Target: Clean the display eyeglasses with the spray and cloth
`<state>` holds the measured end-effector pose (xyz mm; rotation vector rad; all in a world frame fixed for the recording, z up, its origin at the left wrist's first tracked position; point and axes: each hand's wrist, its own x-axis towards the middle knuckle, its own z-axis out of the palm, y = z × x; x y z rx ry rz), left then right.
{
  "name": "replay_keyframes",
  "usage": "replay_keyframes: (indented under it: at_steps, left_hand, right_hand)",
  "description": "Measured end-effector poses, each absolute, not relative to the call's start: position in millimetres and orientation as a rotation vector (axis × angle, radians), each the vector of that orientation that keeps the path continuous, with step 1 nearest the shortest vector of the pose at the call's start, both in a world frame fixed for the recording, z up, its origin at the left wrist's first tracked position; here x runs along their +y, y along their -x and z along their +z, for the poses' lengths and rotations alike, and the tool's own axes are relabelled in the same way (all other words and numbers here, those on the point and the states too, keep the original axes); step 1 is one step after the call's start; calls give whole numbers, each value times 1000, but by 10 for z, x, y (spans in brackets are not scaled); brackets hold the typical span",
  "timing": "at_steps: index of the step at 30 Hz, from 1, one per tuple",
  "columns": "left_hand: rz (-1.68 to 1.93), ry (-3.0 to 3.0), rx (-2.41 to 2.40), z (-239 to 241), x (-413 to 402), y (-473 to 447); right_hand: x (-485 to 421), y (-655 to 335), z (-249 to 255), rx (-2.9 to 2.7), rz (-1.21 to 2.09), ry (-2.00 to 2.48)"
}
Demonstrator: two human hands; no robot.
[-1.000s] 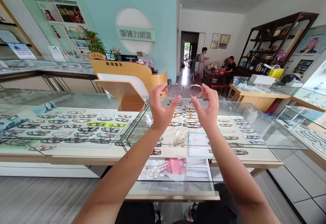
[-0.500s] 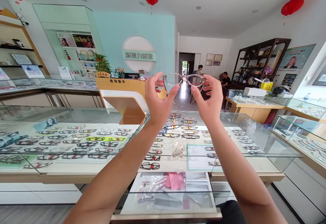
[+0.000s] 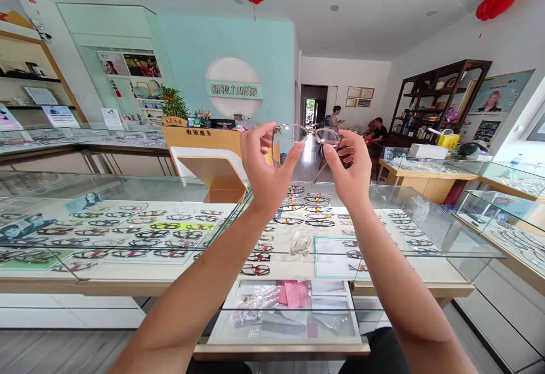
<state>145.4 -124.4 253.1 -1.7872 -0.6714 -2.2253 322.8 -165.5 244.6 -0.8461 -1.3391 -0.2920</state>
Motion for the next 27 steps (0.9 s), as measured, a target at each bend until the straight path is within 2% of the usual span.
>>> replay_keyframes:
  at_steps: [8,27]
  left_hand:
    - [-2213,1787,-657,2521,-1279,-1417]
    - [-2411,1932,-682,2365,-1030,-1321]
  right_hand:
    - [-1615,-3234,2396,-1373,-259,849]
    - [-1700,-3032,2500,-1316,-547,864]
